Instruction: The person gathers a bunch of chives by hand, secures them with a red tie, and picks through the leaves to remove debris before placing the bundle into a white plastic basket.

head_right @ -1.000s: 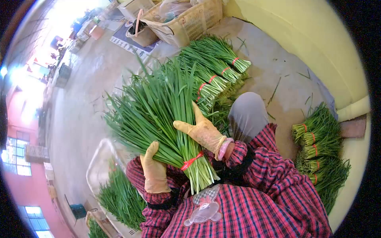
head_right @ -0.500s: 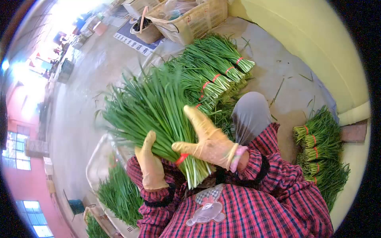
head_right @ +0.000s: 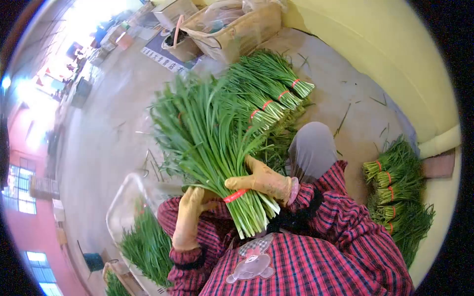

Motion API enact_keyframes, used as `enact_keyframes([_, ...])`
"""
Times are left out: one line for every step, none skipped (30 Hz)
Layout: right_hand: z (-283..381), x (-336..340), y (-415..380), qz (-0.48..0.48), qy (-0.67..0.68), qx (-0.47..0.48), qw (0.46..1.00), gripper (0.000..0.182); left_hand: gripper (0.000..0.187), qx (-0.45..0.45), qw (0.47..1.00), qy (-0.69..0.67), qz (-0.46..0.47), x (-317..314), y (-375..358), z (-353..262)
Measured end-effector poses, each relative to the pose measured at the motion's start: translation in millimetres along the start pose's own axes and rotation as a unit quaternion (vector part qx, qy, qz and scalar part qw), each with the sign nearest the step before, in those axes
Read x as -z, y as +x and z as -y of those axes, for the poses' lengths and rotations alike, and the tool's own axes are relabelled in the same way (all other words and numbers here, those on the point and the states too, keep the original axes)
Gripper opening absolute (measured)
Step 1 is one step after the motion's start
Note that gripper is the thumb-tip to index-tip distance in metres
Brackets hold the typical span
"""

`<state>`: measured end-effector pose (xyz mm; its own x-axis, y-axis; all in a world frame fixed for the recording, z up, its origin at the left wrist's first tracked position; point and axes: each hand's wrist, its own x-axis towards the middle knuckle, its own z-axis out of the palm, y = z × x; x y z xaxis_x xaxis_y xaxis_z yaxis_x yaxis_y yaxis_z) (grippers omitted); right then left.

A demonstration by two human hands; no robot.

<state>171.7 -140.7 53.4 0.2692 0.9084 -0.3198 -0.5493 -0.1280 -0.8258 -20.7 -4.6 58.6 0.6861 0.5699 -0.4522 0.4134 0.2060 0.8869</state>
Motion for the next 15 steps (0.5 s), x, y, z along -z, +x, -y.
enact_keyframes([4, -4, -2, 0.028, -0.007, -0.011, 1.0, 0.073, 0.054, -0.048, 0.988, -0.146, 0.009, -3, 13, 8])
enact_keyframes([5, -7, -4, 0.056, -0.016, -0.021, 0.998, 0.074, 0.055, -0.097, 0.952, -0.288, 0.019, -4, 23, 11])
enact_keyframes([1, -7, 0, 0.092, -0.03, 0.007, 0.995, 0.086, 0.051, -0.07, 0.922, -0.378, 0.039, -3, 30, 7])
enact_keyframes([-4, -11, -1, 0.094, -0.033, 0.007, 0.995, 0.086, 0.051, -0.073, 0.921, -0.38, 0.037, -5, 34, 8])
enact_keyframes([-8, -19, -2, 0.073, -0.052, 0.061, 0.994, 0.093, 0.047, -0.101, 0.924, -0.368, 0.011, -7, 38, 10])
enact_keyframes([-9, -25, -2, 0.052, -0.071, 0.115, 0.989, 0.1, 0.043, -0.128, 0.926, -0.355, -0.016, -11, 42, 12])
enact_keyframes([-14, -25, 6, 0.032, -0.184, 0.201, 0.962, 0.11, 0.041, -0.076, 0.914, -0.386, -0.096, -16, 49, 19])
enact_keyframes([-17, -26, 9, 0.03, -0.186, 0.2, 0.961, 0.11, 0.041, -0.076, 0.914, -0.387, -0.095, -19, 53, 30])
enact_keyframes([-16, -32, 11, -0.012, -0.212, 0.228, 0.95, 0.11, 0.04, -0.124, 0.942, -0.287, -0.122, -22, 56, 42])
enact_keyframes([-15, -38, 14, -0.054, -0.236, 0.254, 0.936, 0.11, 0.04, -0.17, 0.957, -0.182, -0.146, -30, 49, 27])
enact_keyframes([-12, -42, 16, -0.092, -0.19, 0.236, 0.949, 0.093, 0.032, -0.12, 0.918, -0.345, -0.156, -40, 45, 8])
enact_keyframes([-6, -38, 17, -0.095, -0.19, 0.236, 0.948, 0.093, 0.032, -0.119, 0.919, -0.344, -0.153, -40, 42, 4])
enact_keyframes([0, -33, 18, -0.079, -0.083, 0.163, 0.98, 0.081, 0.033, -0.141, 0.919, -0.34, -0.143, -36, 40, 2])
enact_keyframes([3, -28, 18, -0.059, 0.025, 0.086, 0.994, 0.069, 0.034, -0.163, 0.918, -0.336, -0.134, -33, 36, -1])
enact_keyframes([0, -25, 22, -0.048, 0.072, 0.093, 0.992, 0.053, 0.035, -0.153, 0.929, -0.293, -0.168, -33, 28, -15])
